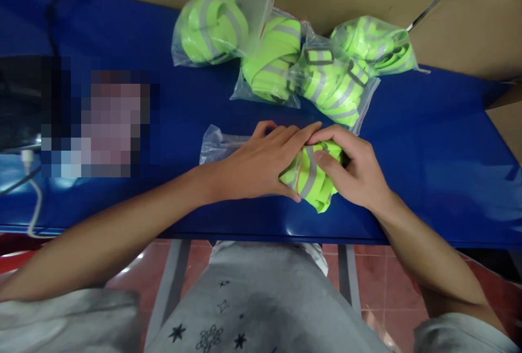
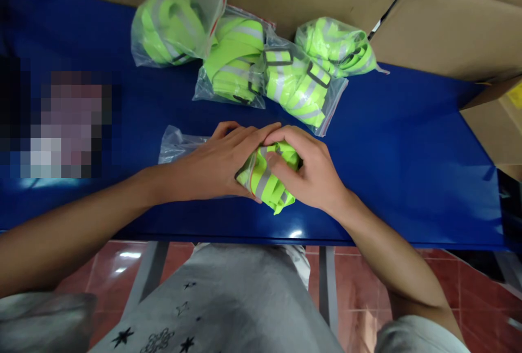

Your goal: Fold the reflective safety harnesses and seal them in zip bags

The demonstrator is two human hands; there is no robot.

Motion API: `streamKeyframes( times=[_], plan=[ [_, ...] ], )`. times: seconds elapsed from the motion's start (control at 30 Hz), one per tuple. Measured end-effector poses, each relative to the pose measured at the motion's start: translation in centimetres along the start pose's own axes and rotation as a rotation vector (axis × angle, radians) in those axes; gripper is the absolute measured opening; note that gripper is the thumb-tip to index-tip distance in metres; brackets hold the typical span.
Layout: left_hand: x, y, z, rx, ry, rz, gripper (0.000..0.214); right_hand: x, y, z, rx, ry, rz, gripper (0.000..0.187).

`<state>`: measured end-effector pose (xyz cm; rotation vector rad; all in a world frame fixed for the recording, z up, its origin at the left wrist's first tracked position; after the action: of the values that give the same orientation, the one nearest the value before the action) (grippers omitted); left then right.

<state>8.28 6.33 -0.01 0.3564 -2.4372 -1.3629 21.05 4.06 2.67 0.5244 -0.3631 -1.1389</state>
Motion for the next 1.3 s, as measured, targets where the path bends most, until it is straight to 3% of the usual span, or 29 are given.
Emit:
streamKeyframes(
  times=[0.17,0.3,0.43,0.6,0.8,1.03,1.17,1.3],
  plan=[
    [0.4,0.2,-1.2,-0.132,0.035,-0.054,0.134,0.0,-0.3,0.1,0.061,0.031,-0.117,0.008],
    [0.5,0.1,-2.1,-0.191,0.052,-0.094,0.136,0.4,-0.2,-1.2,-0.084,-0.053,-0.248,0.021],
    [0.3,0.4,-1.5,-0.091,0.049,-0.094,0.135,0.3,-0.5,-0.5,-0.075,-0.035,-0.117,0.016],
    [0.2,0.8,-0.4,0.031,0.070,-0.026,0.135,0.3,-1.2,1.5,0.131,0.127,0.110,0.042],
    [0.4,0.8,-1.1,-0.011,0.043,-0.117,0.137,0.7,-1.7,2.0,0.254,0.150,-0.115,0.013],
    [0.7,1.0,-1.1,-0.039,0.027,-0.144,0.124,0.7,-1.6,2.2,0.167,0.221,-0.167,0.011],
    [0.6,1.4,0.2,0.218,0.032,-0.051,0.120,0.6,-1.6,2.5,0.158,0.312,-0.044,0.011],
    [0.5,1.9,0.7,0.346,0.048,-0.007,0.118,0.7,-2.7,2.4,0.203,0.368,0.180,0.044]
  ],
)
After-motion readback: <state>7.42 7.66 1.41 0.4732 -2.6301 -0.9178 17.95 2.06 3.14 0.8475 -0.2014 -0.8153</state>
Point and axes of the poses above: each hand's wrist, its own x-axis away from the middle knuckle, its own y-axis out of the back of the hand, z = x × y, the point moved 8 cm from there along -x, towards the middle knuckle, and after that the axes turned 14 degrees about z, right-handed, at the moved point
